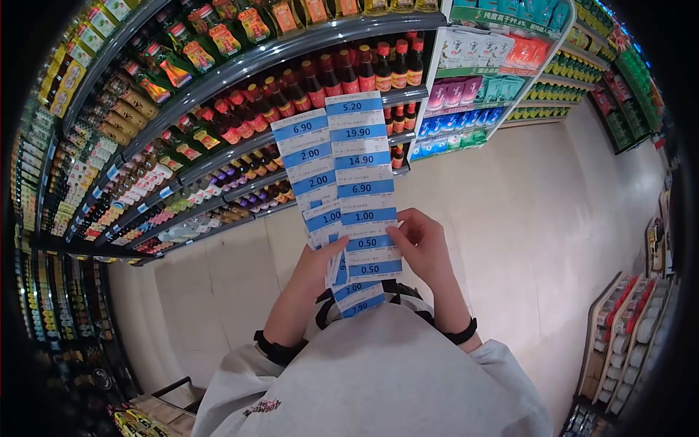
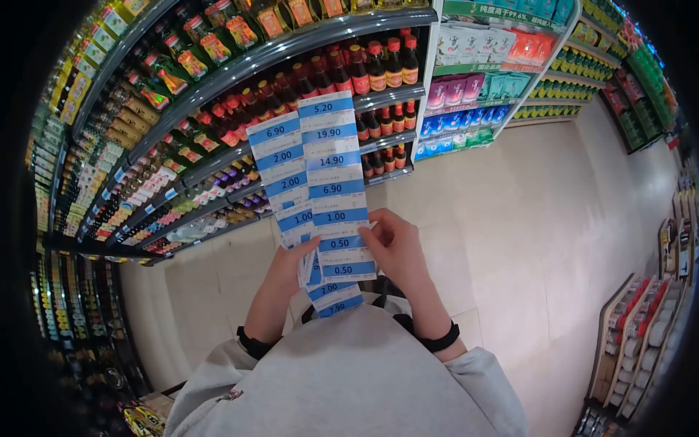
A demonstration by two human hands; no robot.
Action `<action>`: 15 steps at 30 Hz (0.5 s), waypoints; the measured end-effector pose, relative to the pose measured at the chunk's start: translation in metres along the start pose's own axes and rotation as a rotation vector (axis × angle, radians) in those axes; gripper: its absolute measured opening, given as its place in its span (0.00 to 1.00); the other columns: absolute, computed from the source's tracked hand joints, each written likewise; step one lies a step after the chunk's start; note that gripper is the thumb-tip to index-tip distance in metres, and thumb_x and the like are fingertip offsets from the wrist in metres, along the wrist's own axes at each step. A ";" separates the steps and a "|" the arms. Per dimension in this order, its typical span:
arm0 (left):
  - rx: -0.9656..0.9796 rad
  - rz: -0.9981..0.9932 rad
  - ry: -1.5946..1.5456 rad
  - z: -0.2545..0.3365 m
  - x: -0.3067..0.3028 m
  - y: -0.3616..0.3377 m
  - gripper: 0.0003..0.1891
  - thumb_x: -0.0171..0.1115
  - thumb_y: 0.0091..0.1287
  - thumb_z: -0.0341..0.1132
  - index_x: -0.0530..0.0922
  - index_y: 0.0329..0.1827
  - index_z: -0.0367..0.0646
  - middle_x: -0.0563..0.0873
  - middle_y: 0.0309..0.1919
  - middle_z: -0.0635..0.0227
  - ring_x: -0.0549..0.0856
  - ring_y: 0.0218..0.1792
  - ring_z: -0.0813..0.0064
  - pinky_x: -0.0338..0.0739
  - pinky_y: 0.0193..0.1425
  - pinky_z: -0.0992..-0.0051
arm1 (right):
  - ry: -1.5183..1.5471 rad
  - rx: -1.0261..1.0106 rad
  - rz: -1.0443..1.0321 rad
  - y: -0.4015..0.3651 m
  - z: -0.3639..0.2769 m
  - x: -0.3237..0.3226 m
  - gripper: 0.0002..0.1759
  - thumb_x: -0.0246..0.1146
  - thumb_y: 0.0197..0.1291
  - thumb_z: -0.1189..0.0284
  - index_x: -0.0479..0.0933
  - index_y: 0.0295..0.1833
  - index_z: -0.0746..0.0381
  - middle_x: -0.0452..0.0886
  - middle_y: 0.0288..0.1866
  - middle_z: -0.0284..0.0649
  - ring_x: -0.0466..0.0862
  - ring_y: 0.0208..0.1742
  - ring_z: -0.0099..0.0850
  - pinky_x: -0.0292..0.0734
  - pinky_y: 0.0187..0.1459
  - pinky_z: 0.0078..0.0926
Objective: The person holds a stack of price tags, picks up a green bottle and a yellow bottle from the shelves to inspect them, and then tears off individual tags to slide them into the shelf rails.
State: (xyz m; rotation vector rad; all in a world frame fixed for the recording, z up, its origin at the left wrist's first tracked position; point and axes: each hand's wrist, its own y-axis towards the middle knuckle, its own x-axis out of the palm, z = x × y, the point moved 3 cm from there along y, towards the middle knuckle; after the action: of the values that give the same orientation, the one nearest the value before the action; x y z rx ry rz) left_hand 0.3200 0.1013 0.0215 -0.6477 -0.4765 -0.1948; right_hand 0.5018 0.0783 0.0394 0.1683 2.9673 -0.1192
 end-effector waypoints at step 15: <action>-0.111 -0.308 -0.112 -0.024 -0.015 0.008 0.26 0.54 0.54 0.20 0.62 0.59 0.36 0.73 0.53 0.55 0.76 0.51 0.62 0.74 0.53 0.64 | -0.001 0.072 0.048 -0.003 0.020 -0.020 0.05 0.58 0.52 0.78 0.73 0.36 0.67 0.74 0.20 0.32 0.72 0.21 0.16 0.66 0.24 0.14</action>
State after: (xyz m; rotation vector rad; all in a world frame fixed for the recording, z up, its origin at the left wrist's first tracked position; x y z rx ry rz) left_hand 0.3184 0.0936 -0.0067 -0.6938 -0.6767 -0.4803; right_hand 0.5242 0.0716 0.0234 0.2479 2.9576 -0.2197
